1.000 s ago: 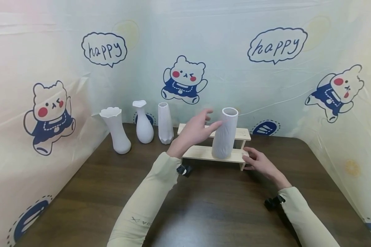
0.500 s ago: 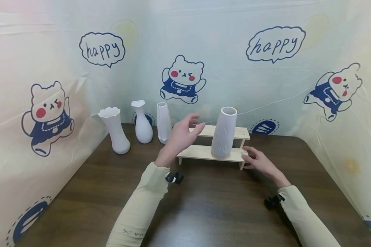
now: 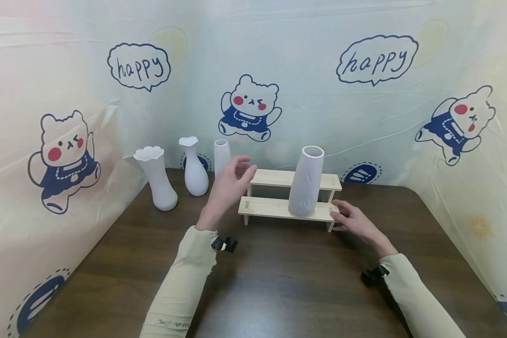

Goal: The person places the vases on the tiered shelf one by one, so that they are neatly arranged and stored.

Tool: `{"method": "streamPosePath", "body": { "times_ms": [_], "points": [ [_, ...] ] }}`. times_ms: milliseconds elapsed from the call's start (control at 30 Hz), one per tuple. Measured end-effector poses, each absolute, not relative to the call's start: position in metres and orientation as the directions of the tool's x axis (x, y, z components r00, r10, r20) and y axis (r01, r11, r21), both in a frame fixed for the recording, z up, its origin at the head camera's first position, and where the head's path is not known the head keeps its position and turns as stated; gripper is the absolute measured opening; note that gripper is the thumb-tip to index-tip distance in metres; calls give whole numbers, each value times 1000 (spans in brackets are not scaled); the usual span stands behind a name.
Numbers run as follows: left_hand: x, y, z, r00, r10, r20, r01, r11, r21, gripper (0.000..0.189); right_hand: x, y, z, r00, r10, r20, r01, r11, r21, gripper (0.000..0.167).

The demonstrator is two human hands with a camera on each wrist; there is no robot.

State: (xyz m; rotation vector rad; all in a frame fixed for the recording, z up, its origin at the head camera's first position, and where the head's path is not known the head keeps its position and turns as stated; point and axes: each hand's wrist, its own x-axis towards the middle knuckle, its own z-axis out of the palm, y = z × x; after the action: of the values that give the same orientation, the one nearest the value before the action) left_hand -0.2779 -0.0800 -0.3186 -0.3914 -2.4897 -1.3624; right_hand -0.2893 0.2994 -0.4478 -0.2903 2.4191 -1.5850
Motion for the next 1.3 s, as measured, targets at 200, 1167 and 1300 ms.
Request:
{"method": "streamPosePath", "body": {
  "times_ms": [200,1167,1300],
  "points": [
    [-280,-93,-324,-923,62,379,354,519,778,47,-290,300,-449,-953,-288,-95,-28,398,-917,64],
    [-290,-172,-338,-910,-176,376,223,557,800,48,-289,300,-448,-953,-289,-88,-36,399,-916,63],
    [-289,-182,-337,-908,-199,368,207,553,807,48,-289,300,-447,-952,-291,-91,-34,398,-917,64]
  ]
}}
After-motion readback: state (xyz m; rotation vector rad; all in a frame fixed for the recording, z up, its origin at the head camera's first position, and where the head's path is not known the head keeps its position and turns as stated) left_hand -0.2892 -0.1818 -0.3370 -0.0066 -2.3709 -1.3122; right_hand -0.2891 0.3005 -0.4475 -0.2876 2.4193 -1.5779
